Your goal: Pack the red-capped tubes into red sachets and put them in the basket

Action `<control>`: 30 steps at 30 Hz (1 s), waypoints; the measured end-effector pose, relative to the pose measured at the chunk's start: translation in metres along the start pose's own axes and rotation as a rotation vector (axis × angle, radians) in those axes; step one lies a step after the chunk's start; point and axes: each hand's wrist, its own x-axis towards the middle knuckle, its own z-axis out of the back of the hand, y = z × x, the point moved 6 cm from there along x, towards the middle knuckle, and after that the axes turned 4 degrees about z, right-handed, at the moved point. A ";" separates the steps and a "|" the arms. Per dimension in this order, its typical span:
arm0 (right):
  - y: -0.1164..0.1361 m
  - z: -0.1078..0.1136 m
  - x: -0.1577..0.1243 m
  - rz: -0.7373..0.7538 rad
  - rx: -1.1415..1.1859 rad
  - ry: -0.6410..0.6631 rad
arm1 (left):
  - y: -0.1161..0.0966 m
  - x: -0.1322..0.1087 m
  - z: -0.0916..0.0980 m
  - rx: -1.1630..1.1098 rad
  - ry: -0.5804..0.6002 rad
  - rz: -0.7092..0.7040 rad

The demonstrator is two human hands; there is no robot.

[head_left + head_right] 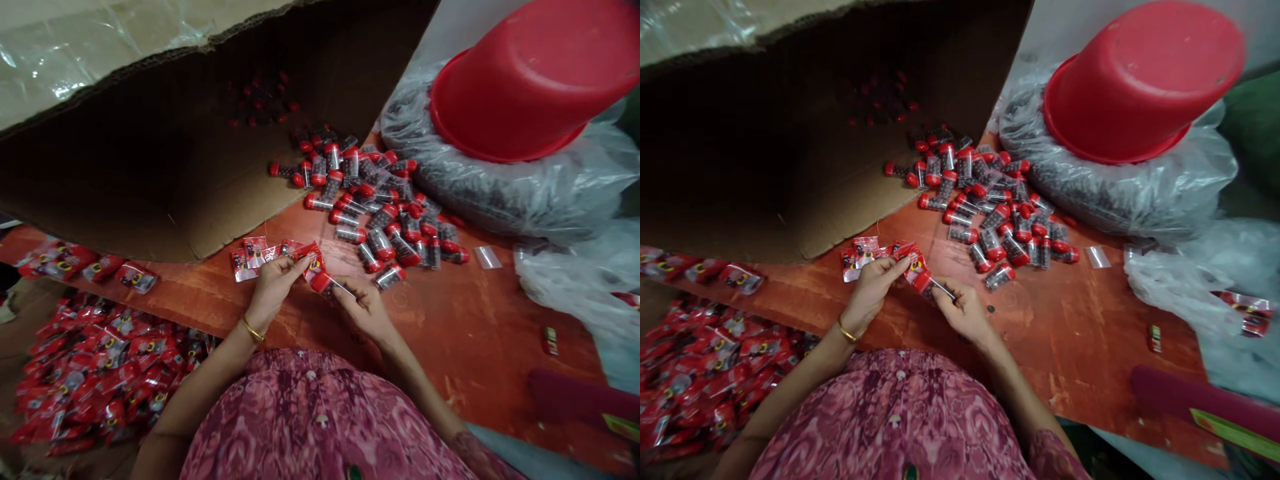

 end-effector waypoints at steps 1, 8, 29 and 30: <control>-0.001 0.000 -0.002 -0.016 0.032 0.009 | 0.000 0.001 0.001 -0.022 -0.022 -0.007; -0.003 -0.003 -0.008 -0.137 0.256 0.042 | 0.001 0.004 -0.002 -0.173 0.001 0.076; -0.018 -0.022 -0.004 -0.318 0.524 0.128 | -0.003 -0.003 -0.003 -0.054 0.007 -0.156; -0.019 -0.021 -0.003 -0.306 0.528 0.118 | -0.003 -0.003 -0.004 -0.054 0.015 -0.152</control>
